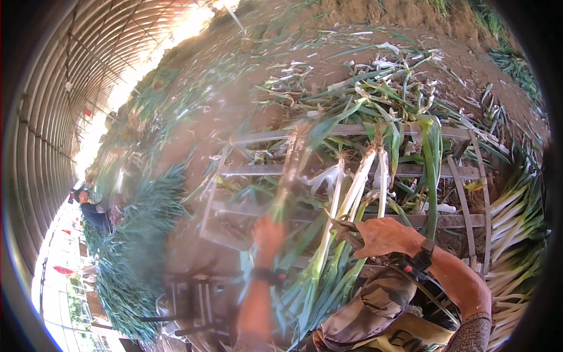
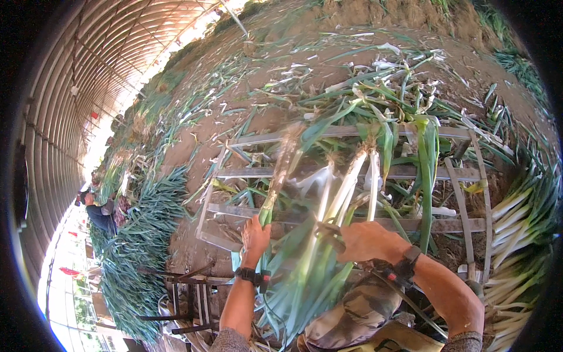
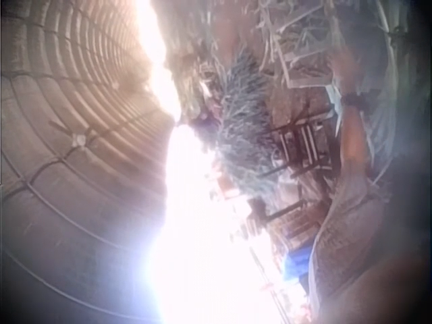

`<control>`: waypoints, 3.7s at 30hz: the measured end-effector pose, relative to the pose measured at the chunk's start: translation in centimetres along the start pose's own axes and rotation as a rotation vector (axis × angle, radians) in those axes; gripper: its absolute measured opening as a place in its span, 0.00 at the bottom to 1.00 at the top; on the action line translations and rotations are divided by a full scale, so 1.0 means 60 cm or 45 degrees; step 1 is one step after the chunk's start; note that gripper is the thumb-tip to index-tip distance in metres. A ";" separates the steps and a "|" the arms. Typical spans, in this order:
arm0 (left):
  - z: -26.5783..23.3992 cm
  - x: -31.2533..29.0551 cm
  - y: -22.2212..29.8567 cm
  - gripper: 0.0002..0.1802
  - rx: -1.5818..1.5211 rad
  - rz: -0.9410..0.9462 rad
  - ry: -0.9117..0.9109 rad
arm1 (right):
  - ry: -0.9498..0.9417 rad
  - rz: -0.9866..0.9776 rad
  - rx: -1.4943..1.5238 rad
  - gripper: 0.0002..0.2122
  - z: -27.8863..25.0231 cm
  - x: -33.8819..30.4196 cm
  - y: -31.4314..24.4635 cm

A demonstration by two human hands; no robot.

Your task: The person cleans leeks by hand, peeling away outer layers and using shears to trim the roots and green tops before placing them onto a metal rack.

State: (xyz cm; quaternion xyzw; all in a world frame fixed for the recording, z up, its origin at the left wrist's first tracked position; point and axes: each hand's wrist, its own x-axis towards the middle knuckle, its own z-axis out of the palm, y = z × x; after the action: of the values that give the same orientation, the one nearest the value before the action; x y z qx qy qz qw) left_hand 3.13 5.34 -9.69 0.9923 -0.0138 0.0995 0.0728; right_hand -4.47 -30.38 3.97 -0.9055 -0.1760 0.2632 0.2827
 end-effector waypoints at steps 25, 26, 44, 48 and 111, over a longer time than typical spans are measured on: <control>-0.052 -0.046 0.095 0.31 -0.520 -0.128 -0.310 | -0.114 -0.201 0.140 0.21 -0.019 -0.014 -0.085; -0.053 -0.046 0.098 0.31 -0.521 -0.126 -0.312 | -0.073 -0.177 0.131 0.20 -0.018 -0.006 -0.080; -0.044 -0.061 0.097 0.26 -0.414 -0.017 -0.340 | 0.320 -0.173 0.179 0.14 -0.029 0.113 -0.013; -0.043 -0.064 0.098 0.26 -0.466 0.035 -0.337 | 0.325 -0.092 0.133 0.13 -0.033 0.141 0.001; -0.062 -0.030 -0.009 0.25 -0.505 -0.017 -0.470 | -0.085 -0.120 0.098 0.23 -0.014 -0.010 -0.074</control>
State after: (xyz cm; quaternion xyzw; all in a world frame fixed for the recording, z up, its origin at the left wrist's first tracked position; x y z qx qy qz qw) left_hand 0.65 6.46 -6.50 0.9600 -0.0395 -0.0881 0.2627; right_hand -5.24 -27.55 7.51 -0.8753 -0.2174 0.2864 0.3233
